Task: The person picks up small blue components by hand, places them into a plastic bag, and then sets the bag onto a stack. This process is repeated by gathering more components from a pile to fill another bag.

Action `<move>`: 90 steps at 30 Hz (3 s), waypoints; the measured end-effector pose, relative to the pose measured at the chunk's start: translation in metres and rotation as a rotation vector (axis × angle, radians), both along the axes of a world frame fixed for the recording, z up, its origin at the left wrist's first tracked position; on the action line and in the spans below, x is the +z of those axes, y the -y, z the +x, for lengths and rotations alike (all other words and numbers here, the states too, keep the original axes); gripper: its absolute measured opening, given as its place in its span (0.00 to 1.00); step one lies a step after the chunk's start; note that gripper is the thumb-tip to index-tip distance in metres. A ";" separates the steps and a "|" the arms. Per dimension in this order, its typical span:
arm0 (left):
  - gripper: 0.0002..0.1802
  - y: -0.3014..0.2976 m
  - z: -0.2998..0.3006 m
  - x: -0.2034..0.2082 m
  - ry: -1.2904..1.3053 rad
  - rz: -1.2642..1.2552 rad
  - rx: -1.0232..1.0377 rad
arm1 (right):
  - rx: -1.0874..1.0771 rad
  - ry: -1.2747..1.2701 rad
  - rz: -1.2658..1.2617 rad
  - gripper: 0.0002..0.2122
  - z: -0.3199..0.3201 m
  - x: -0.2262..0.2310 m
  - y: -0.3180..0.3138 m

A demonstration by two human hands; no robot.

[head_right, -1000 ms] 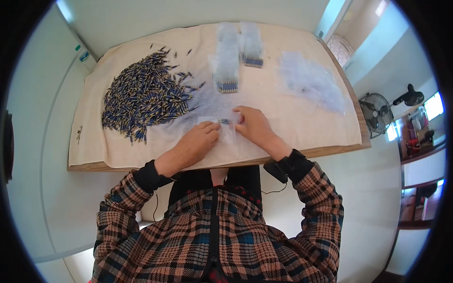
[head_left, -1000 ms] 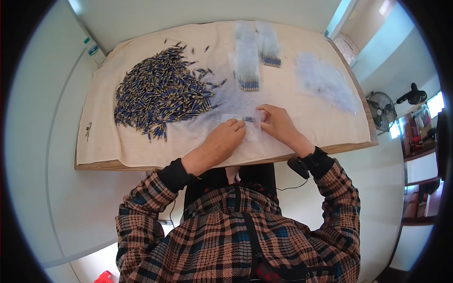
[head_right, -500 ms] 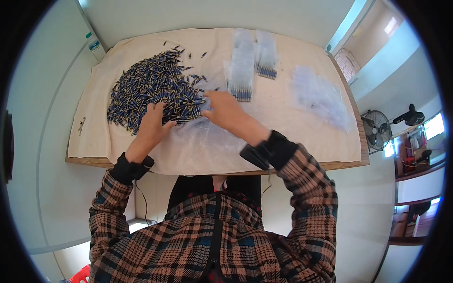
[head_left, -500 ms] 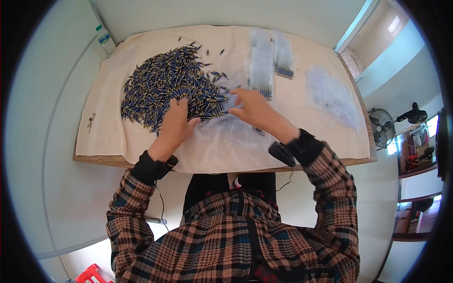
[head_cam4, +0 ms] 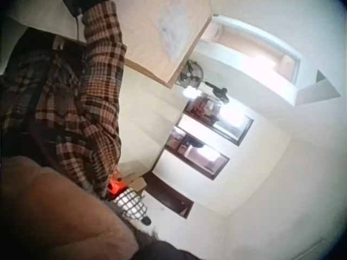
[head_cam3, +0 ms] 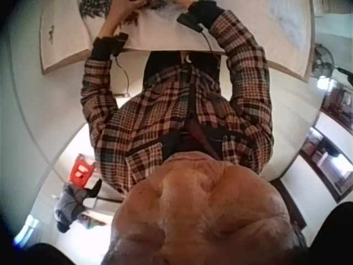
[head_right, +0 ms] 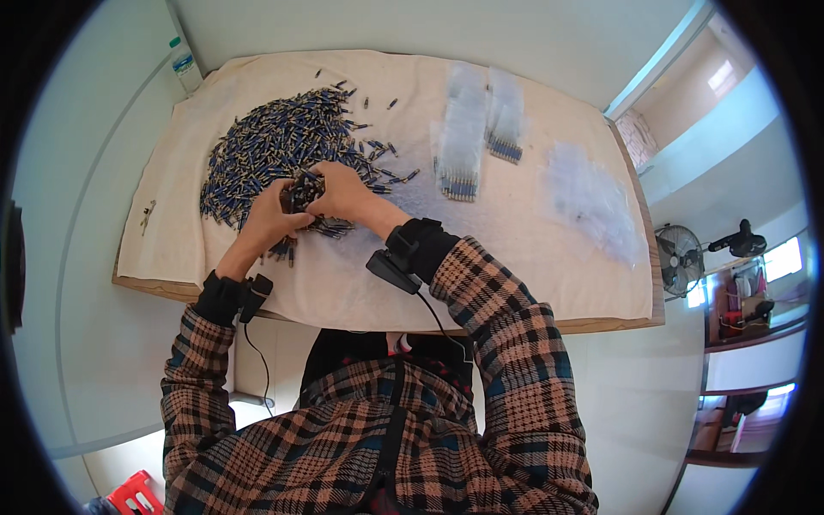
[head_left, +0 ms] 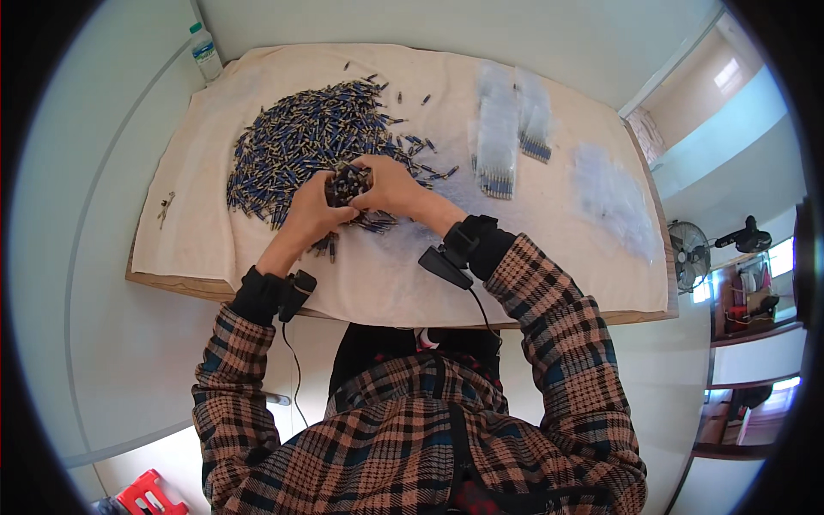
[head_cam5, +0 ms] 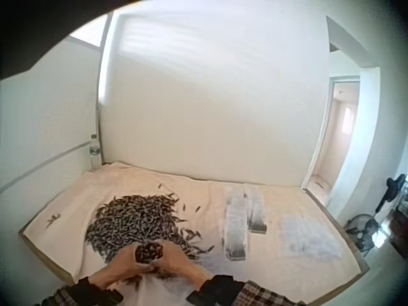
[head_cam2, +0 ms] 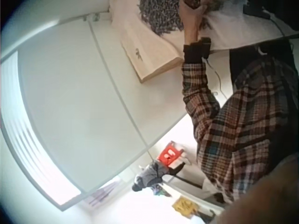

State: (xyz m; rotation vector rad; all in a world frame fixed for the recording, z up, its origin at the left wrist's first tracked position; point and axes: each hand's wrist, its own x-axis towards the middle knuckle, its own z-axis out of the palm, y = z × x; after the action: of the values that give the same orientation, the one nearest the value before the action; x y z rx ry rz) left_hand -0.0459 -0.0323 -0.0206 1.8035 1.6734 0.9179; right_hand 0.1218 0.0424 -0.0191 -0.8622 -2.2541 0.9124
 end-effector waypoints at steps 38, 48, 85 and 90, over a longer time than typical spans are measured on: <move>0.07 -0.011 0.033 0.008 0.263 0.052 -0.095 | -0.129 -0.221 -0.639 0.11 0.075 0.015 0.005; 0.07 -0.006 0.050 0.014 0.439 -0.155 -0.104 | -0.239 -0.361 -0.621 0.11 0.069 0.016 0.033; 0.07 0.082 0.122 0.024 0.548 -0.574 -0.424 | -0.182 -0.306 -0.571 0.07 0.158 0.022 0.152; 0.08 0.086 0.132 0.020 0.555 -0.593 -0.468 | -0.234 -0.322 -0.582 0.07 0.167 0.018 0.168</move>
State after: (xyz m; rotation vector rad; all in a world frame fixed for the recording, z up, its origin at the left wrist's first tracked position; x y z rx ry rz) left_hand 0.0858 -0.1182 -0.0009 1.2863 0.9695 0.5560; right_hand 0.2892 -0.1259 -0.0014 -1.1015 -1.5893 1.5016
